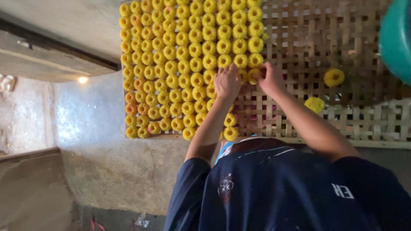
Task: The person repeatedly picks up yellow ring-shaped items from a woven tray and places them into colorful plastic molds, then returns the filled molds to the tray. The person handles the items one at a time, occasionally adjusting their positions on the tray.
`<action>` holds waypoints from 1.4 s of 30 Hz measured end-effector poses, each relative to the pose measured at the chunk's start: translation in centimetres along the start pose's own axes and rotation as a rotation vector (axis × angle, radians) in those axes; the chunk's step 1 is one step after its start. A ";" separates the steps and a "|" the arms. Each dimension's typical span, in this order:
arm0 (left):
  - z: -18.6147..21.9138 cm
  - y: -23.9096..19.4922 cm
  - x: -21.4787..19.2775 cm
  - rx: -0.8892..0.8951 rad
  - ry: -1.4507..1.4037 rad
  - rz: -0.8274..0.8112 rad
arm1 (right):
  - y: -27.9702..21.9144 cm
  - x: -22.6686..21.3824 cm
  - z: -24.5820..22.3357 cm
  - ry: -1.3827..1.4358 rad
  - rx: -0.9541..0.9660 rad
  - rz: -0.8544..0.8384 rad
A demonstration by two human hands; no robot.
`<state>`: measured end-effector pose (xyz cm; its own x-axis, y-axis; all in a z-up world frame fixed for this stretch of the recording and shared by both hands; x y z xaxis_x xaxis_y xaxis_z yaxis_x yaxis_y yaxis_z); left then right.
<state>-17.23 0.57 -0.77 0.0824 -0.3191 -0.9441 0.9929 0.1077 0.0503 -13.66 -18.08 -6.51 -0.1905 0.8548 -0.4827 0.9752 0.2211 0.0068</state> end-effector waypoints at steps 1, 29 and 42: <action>0.2 -0.1 -0.3 0.004 0.019 -0.013 | -0.4 -0.2 -0.4 -0.106 -0.027 -0.003; 5.2 -9.9 0.2 0.111 -0.122 -0.017 | -9.3 -14.4 5.5 -0.026 -0.169 0.068; 1.4 -7.4 0.0 0.008 -0.027 -0.038 | -7.3 -2.5 3.8 0.112 -0.073 -0.129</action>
<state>-24.41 -1.60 -0.71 0.0467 -0.3482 -0.9362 0.9960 0.0873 0.0172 -19.88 -23.55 -8.66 -0.3287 0.8633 -0.3831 0.9319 0.3624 0.0171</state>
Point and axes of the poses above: each hand's wrist, its own y-axis towards the middle knuckle, its own x-axis out of the palm, z = x × y, the point moved 3 cm from there along y, towards the middle knuckle, and after that the axes turned 9 degrees about y, right-handed, at the moved point
